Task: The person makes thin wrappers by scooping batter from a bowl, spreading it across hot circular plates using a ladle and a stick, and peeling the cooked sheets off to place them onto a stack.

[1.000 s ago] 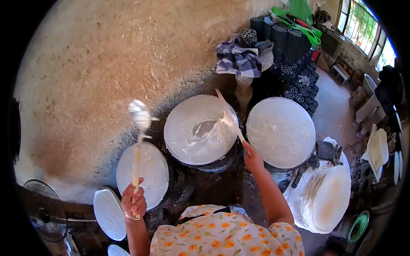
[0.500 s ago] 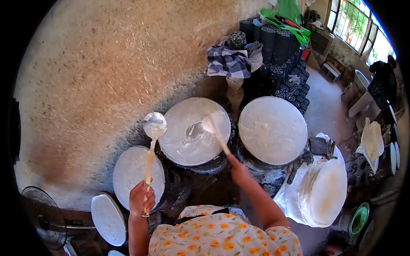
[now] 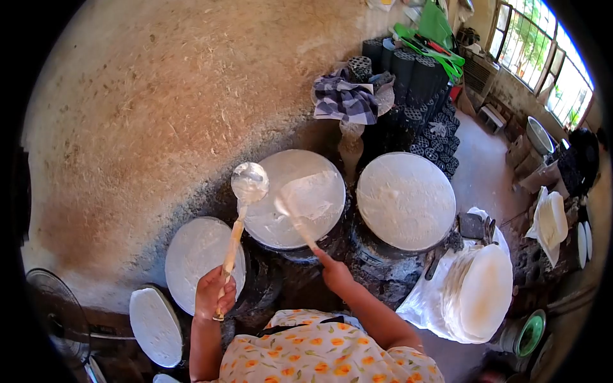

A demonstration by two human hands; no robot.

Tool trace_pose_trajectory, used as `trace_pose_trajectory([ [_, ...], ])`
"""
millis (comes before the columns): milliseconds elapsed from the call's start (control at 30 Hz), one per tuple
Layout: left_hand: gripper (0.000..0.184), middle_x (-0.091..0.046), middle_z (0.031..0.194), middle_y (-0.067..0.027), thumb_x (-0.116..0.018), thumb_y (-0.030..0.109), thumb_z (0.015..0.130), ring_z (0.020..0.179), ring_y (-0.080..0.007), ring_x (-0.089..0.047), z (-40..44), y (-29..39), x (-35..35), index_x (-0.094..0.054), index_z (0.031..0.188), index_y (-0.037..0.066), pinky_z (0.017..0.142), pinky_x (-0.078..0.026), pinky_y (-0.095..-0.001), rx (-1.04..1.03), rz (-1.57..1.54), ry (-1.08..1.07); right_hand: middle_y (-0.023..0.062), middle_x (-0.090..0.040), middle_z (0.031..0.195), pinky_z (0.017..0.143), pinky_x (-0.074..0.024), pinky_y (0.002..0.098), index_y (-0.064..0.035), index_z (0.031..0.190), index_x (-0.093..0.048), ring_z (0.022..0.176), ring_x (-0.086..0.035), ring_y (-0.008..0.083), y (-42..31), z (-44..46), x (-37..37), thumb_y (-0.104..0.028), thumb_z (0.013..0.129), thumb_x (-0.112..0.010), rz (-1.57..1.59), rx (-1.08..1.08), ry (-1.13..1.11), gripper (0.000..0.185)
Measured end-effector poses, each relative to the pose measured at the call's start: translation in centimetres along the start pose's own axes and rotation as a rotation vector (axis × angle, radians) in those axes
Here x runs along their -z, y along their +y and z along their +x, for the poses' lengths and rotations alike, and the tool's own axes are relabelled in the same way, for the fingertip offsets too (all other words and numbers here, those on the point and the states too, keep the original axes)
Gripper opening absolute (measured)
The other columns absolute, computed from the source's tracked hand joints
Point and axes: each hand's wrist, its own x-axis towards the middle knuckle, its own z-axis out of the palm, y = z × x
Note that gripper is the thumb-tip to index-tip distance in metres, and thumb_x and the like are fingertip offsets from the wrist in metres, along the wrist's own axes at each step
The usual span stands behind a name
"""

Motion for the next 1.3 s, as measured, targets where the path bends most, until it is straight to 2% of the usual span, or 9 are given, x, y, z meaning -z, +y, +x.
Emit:
trace_pose_trajectory([
  [100,0.014,-0.046,0.068,-0.0045,-0.042,0.011,0.095,0.040,-0.0086,-0.039,-0.2,0.2,-0.3,-0.048,0.099,0.000,0.034,-0.035,-0.0225,-0.039,-0.030,-0.010,0.0275,-0.061,0.094,0.073,-0.0493,0.0462,-0.0316,0.135,-0.044,0.082,-0.062,0.0428,0.7,1.1,1.0,0.001,0.080,-0.045,-0.130,0.049,-0.057,0.064],
  [267,0.024,-0.046,0.067,-0.0044,-0.044,0.012,0.094,0.039,-0.0079,-0.038,-0.4,-0.2,1.4,-0.048,0.112,-0.005,0.032,-0.034,-0.0220,-0.066,0.021,0.039,0.0194,-0.056,0.125,0.098,-0.0393,0.0298,-0.0130,0.132,-0.049,0.121,-0.051,0.0261,2.5,4.6,6.9,0.011,0.077,-0.043,0.069,-0.004,0.338,0.060],
  [467,0.039,-0.048,0.068,-0.0046,-0.046,0.012,0.094,0.036,-0.0065,-0.036,-0.2,0.3,2.5,-0.042,0.128,-0.007,0.029,-0.030,-0.0209,-0.184,-0.397,-0.084,0.0233,-0.059,0.115,0.087,-0.0477,0.0340,-0.0173,0.133,-0.049,0.101,-0.061,0.0350,0.7,3.2,3.7,0.006,0.080,-0.044,-0.054,0.314,0.037,0.058],
  [567,0.021,-0.048,0.066,-0.0047,-0.045,0.011,0.093,0.037,-0.0084,-0.038,1.6,0.3,2.5,-0.050,0.109,-0.002,0.030,-0.032,-0.0224,-0.100,-0.138,0.082,0.0231,-0.062,0.108,0.082,-0.0494,0.0369,-0.0202,0.131,-0.052,0.093,-0.063,0.0370,-3.7,-1.3,5.9,0.004,0.081,-0.044,-0.183,-0.093,-0.206,0.056],
  [633,0.009,-0.047,0.062,-0.0044,-0.044,0.009,0.090,0.038,-0.0104,-0.041,3.5,-0.8,2.7,-0.049,0.085,0.004,0.032,-0.034,-0.0251,-0.039,0.135,0.194,0.0236,-0.063,0.103,0.079,-0.0497,0.0378,-0.0214,0.131,-0.052,0.088,-0.064,0.0356,-2.3,-2.8,6.4,0.002,0.082,-0.045,-0.170,-0.006,-0.142,0.055],
  [800,0.009,-0.047,0.060,-0.0031,-0.045,0.011,0.086,0.038,-0.0116,-0.043,6.4,-3.9,2.4,-0.049,0.080,0.005,0.032,-0.035,-0.0268,0.035,0.395,0.192,0.0192,-0.068,0.097,0.074,-0.0498,0.0369,-0.0225,0.131,-0.052,0.081,-0.067,0.0280,4.9,-2.0,4.6,0.001,0.083,-0.046,0.008,0.175,0.196,0.054],
  [933,0.010,-0.047,0.060,-0.0039,-0.044,0.009,0.086,0.039,-0.0124,-0.044,5.0,-4.4,0.8,-0.048,0.077,0.004,0.032,-0.036,-0.0275,0.117,0.443,0.245,0.0065,-0.060,0.119,0.091,-0.0409,0.0223,-0.0183,0.133,-0.051,0.111,-0.056,0.0175,5.9,-1.8,-0.8,0.014,0.077,-0.042,0.264,0.228,0.199,0.065],
  [1133,0.009,-0.048,0.066,-0.0061,-0.045,0.009,0.088,0.039,-0.0112,-0.039,1.5,-3.4,-0.6,-0.046,0.080,0.003,0.032,-0.035,-0.0273,0.258,-0.140,0.279,-0.0019,-0.058,0.077,0.046,-0.0332,0.0203,-0.0292,0.142,-0.038,0.051,-0.042,0.0071,-3.2,-5.4,-1.4,0.009,0.081,-0.042,0.571,-0.061,-0.242,0.072],
  [1300,0.012,-0.046,0.069,-0.0045,-0.045,0.012,0.093,0.041,-0.0076,-0.038,-4.5,-0.4,1.6,-0.050,0.094,0.001,0.032,-0.033,-0.0235,0.151,-0.320,0.118,0.0097,-0.063,0.079,0.057,-0.0470,0.0287,-0.0238,0.136,-0.047,0.061,-0.058,0.0149,-7.3,-6.5,2.5,0.008,0.077,-0.046,-0.005,0.277,0.047,0.067],
])
